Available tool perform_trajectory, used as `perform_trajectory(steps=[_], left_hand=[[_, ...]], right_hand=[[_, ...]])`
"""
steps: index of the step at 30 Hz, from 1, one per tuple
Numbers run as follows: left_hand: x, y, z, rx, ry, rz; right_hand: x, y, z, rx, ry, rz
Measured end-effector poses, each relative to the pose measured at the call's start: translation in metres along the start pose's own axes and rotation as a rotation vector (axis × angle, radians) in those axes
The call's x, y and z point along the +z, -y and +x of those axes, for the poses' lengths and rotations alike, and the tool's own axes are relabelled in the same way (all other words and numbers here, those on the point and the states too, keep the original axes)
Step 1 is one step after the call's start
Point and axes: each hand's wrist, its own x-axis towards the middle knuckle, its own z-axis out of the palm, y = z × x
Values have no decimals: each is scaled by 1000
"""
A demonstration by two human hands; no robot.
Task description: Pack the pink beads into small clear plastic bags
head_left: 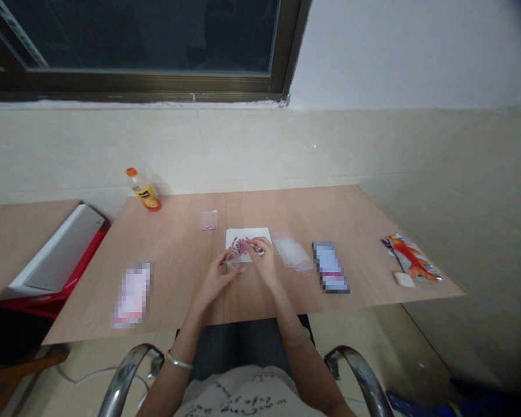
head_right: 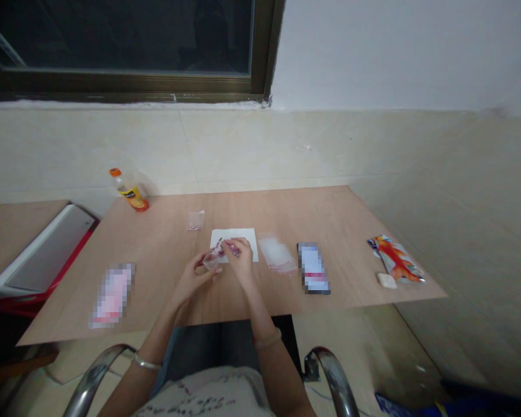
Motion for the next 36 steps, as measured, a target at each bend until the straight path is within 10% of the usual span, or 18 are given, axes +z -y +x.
perform_trajectory(steps=[12, 36], left_hand=[[-4, 2, -2, -21, -17, 31], [-3, 8, -2, -5, -62, 75]], right_hand=[[26, -70, -16, 107, 158, -470], [25, -69, -13, 93, 34, -240]])
